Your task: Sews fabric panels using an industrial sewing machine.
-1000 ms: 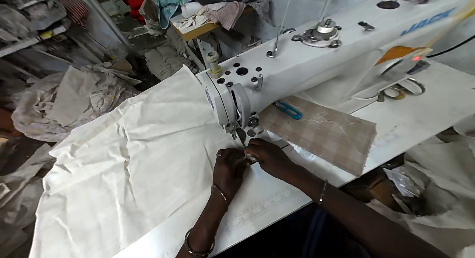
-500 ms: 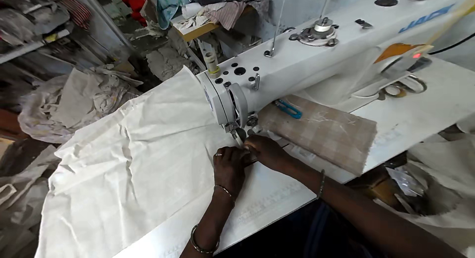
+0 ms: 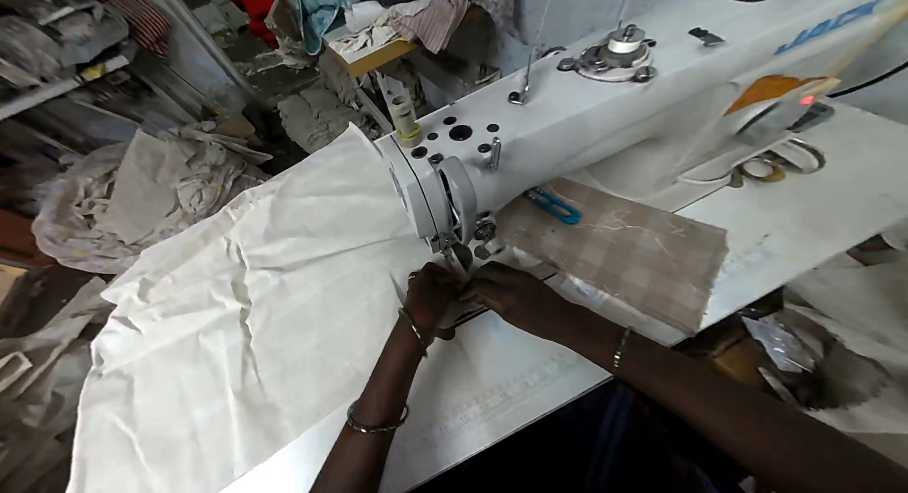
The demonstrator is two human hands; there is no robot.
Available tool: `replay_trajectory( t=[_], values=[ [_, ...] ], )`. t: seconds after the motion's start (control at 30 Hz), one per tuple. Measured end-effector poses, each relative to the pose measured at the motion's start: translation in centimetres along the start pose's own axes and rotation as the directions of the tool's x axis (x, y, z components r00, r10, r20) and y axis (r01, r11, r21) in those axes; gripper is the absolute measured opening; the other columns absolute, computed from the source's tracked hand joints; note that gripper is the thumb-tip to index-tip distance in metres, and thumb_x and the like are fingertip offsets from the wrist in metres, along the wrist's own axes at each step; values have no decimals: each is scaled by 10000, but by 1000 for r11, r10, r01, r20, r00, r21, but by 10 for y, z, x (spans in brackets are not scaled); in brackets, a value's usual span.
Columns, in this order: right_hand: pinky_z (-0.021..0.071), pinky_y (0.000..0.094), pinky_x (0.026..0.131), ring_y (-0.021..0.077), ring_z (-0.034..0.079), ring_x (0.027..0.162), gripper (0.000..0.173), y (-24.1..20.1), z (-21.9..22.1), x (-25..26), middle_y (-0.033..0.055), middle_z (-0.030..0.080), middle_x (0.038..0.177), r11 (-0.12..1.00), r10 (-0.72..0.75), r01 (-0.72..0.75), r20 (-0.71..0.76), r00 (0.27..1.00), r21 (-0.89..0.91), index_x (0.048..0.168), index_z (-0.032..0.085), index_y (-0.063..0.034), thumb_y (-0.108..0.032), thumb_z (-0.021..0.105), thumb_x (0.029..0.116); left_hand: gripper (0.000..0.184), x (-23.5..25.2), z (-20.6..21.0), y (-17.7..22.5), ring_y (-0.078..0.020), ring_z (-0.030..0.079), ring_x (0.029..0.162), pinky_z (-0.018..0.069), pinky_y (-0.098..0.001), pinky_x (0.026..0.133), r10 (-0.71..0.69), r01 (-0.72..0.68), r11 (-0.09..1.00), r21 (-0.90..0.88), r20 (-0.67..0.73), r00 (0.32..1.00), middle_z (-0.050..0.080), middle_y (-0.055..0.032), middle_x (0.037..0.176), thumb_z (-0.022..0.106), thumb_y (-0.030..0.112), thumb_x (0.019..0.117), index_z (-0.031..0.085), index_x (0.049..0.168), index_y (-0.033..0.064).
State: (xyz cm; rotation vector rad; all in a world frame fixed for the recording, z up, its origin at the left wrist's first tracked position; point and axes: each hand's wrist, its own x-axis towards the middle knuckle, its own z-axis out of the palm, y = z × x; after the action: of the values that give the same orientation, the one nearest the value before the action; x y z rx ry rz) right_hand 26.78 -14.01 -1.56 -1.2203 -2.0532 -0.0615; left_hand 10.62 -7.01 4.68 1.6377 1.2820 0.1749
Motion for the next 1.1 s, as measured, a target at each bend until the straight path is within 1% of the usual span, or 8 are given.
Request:
replay_trajectory(
  t=[0.07,0.17,0.3,0.43,0.57,0.77,0.93,1.1],
  values=[
    [568,283,644,230,672,773,74,0,4,-1,123,666,851,989,-106,103,-23,994,-102,818,720,6,37,653,825,205,-4,3,10,-364,588,1104,471,-539,947,-34,36,981,192,-13,999,625,-236,1178,642,61,979,647,1147,-55],
    [552,346,558,263,689,727,63,1,5,4,135,669,801,998,-21,21,-13,1000,-61,764,702,29,87,680,760,282,-28,24,16,-424,545,1249,410,-630,1012,74,6,919,393,-188,979,581,-215,1347,614,99,997,647,1259,0],
    [559,489,735,338,701,839,85,-3,-10,19,182,702,884,930,278,-322,237,931,176,889,751,39,59,668,890,108,-21,43,-33,-389,654,1019,427,-654,896,435,-359,900,248,-445,783,713,-190,1016,714,61,896,776,958,-1],
    [510,496,887,343,679,957,146,-9,-27,41,210,717,1004,776,473,-601,454,755,193,1010,751,56,-15,625,986,82,-7,28,-26,-317,583,1025,367,-602,943,279,-260,960,100,-347,895,645,-157,1010,708,48,918,760,886,-7],
    [584,390,711,266,701,744,83,-7,1,13,153,712,820,921,341,-332,-11,940,204,874,762,40,80,699,837,99,-7,21,1,-384,574,1121,394,-621,964,116,-44,970,239,-294,949,645,-194,1140,718,85,922,742,930,-11],
    [550,345,605,288,683,833,158,-20,8,3,149,683,912,976,33,-17,68,997,-217,929,747,45,100,673,800,142,-10,51,-40,-423,689,903,522,-583,816,626,-329,745,580,-439,644,733,-199,955,733,-75,774,785,891,-13],
    [596,434,707,373,711,910,234,-10,13,18,224,709,1017,975,124,-106,80,989,-196,1018,735,102,140,699,790,182,-2,36,-24,-449,616,1110,461,-629,898,541,-286,775,564,-357,761,715,-182,1116,736,106,848,787,986,0],
    [592,447,807,371,717,889,207,-2,16,27,210,725,932,945,326,-325,-78,942,26,1009,770,53,110,676,833,216,7,0,-16,-474,544,1181,404,-655,944,447,-310,831,463,-222,866,656,-233,1213,593,49,964,755,1084,-30]
  ],
)
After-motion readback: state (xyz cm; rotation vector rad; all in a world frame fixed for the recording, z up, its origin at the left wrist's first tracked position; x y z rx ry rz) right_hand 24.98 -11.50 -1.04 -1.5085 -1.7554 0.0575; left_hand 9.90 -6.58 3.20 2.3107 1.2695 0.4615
